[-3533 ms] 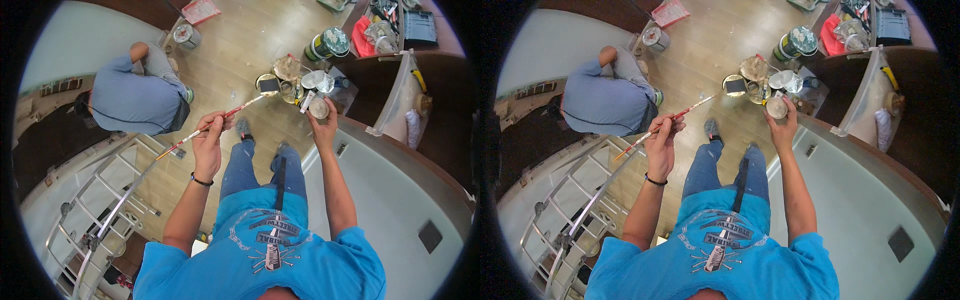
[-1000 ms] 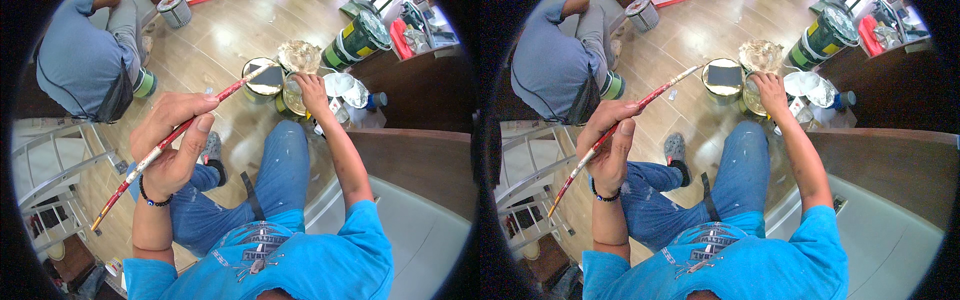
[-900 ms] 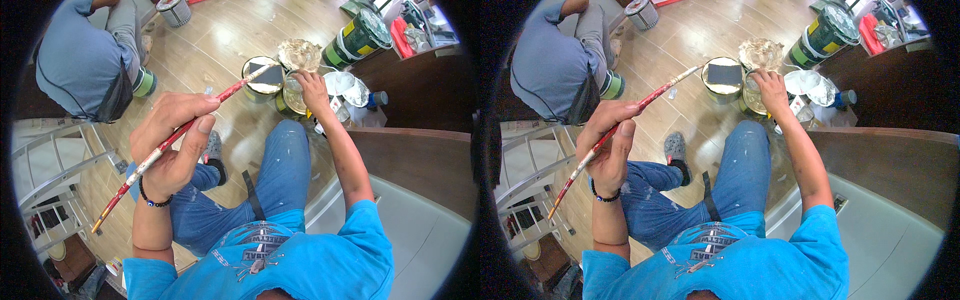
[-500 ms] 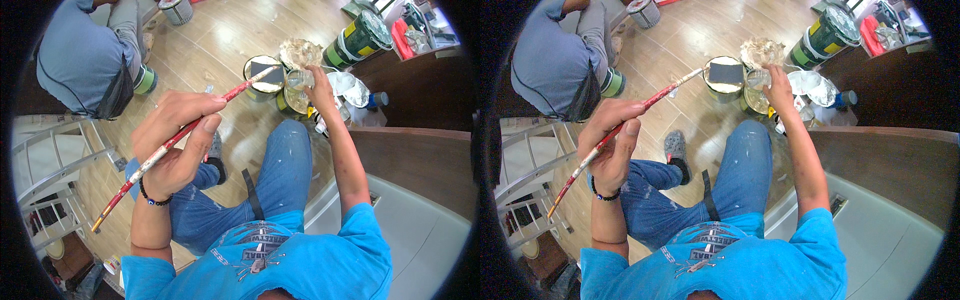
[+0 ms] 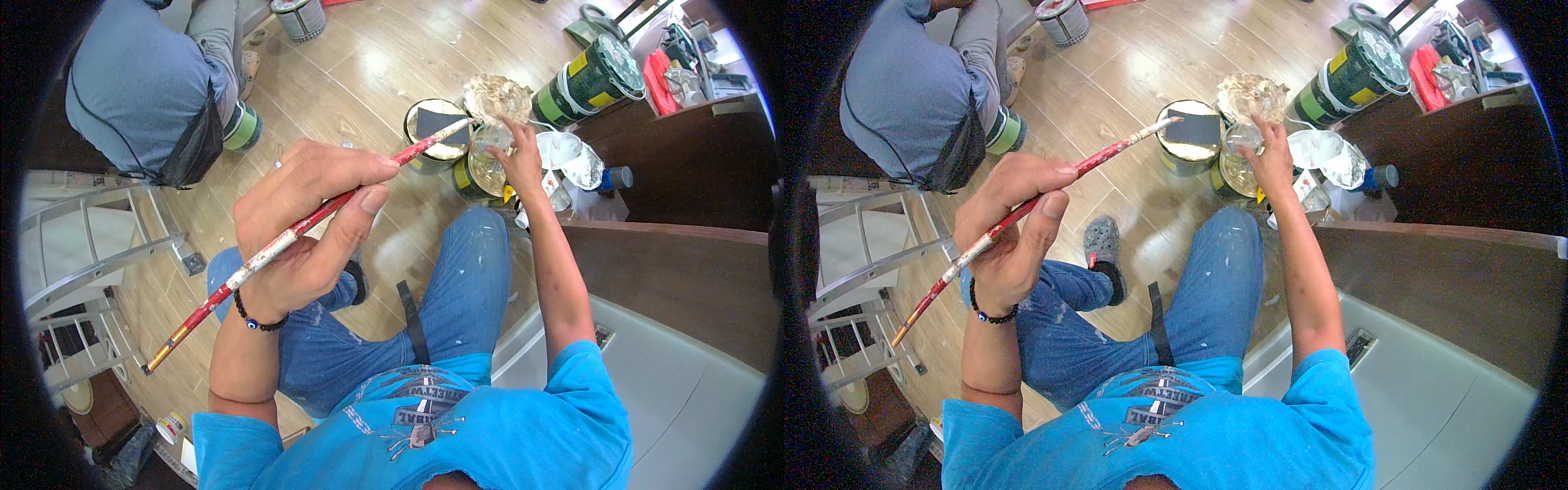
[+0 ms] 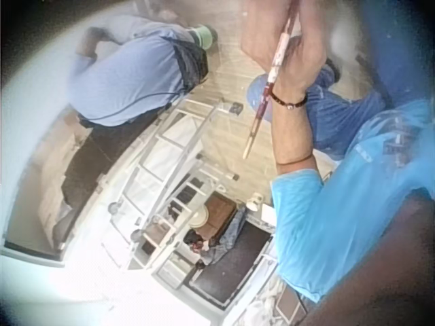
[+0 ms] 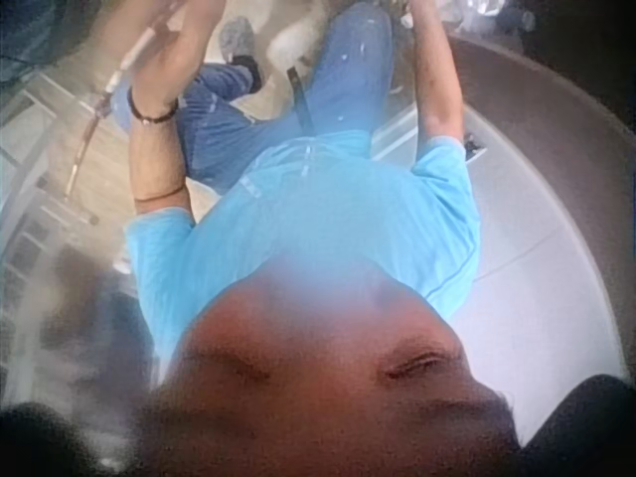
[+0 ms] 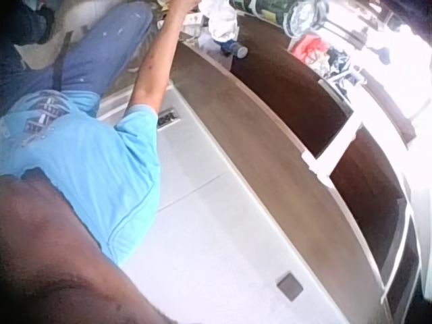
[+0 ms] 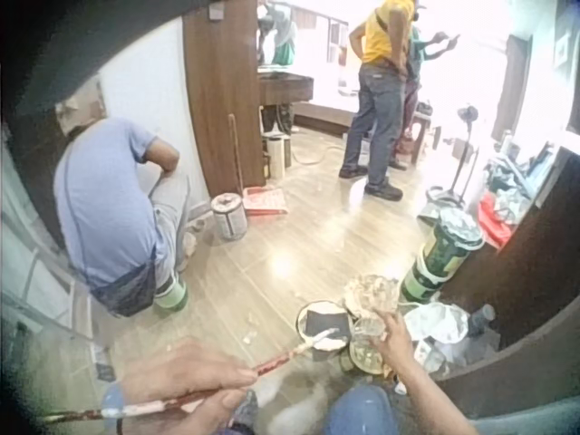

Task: The person prepares paint by mixing a white substance in a small container with a brush, then cleans the brush with a cloth. They pour more white paint into the container and continue mixing. The person also wipes their hand with a cloth.

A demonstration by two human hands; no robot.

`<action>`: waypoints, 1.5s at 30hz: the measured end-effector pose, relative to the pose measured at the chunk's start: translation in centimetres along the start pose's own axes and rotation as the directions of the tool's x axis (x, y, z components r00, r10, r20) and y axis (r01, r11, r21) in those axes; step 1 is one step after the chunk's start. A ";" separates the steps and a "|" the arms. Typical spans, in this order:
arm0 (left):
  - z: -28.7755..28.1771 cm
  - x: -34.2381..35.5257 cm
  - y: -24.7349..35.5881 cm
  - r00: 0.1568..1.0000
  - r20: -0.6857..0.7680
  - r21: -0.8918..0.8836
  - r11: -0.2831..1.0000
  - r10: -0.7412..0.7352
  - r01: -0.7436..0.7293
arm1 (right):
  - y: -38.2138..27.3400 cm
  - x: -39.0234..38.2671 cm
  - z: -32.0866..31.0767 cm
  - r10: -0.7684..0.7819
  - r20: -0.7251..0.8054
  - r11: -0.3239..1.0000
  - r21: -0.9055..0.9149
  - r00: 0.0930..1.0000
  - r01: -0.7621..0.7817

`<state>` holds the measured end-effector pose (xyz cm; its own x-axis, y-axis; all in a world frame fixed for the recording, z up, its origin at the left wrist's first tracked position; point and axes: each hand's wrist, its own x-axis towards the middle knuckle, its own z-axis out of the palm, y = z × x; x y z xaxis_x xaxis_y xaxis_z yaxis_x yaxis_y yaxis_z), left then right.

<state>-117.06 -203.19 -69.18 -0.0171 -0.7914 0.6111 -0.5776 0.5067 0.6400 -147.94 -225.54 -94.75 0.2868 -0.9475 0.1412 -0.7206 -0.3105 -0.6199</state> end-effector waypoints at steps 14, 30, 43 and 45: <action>0.0 -0.7 0.5 1.000 0.006 0.015 1.000 -0.017 0.017 | -0.8 -0.4 1.9 0.083 -0.090 0.995 -0.042 0.992 -0.087; -0.3 -0.8 0.5 1.000 0.005 0.031 1.000 -0.002 0.001 | 0.8 0.6 3.4 -0.072 -0.210 0.994 -0.101 0.975 0.052; -0.7 -0.8 0.4 1.000 0.005 0.026 1.000 0.006 -0.006 | 0.8 0.7 3.5 -0.035 -0.152 0.996 -0.089 0.988 0.022; -0.7 -0.8 0.3 1.000 0.002 0.025 1.000 0.004 -0.004 | 1.0 0.8 3.4 -0.031 -0.089 0.996 -0.090 0.996 0.023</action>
<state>-116.65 -202.16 -69.11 -0.0215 -0.7900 0.6128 -0.5975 0.5016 0.6256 -146.30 -226.33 -97.84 0.2515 -0.9405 0.2286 -0.7678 -0.3377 -0.5445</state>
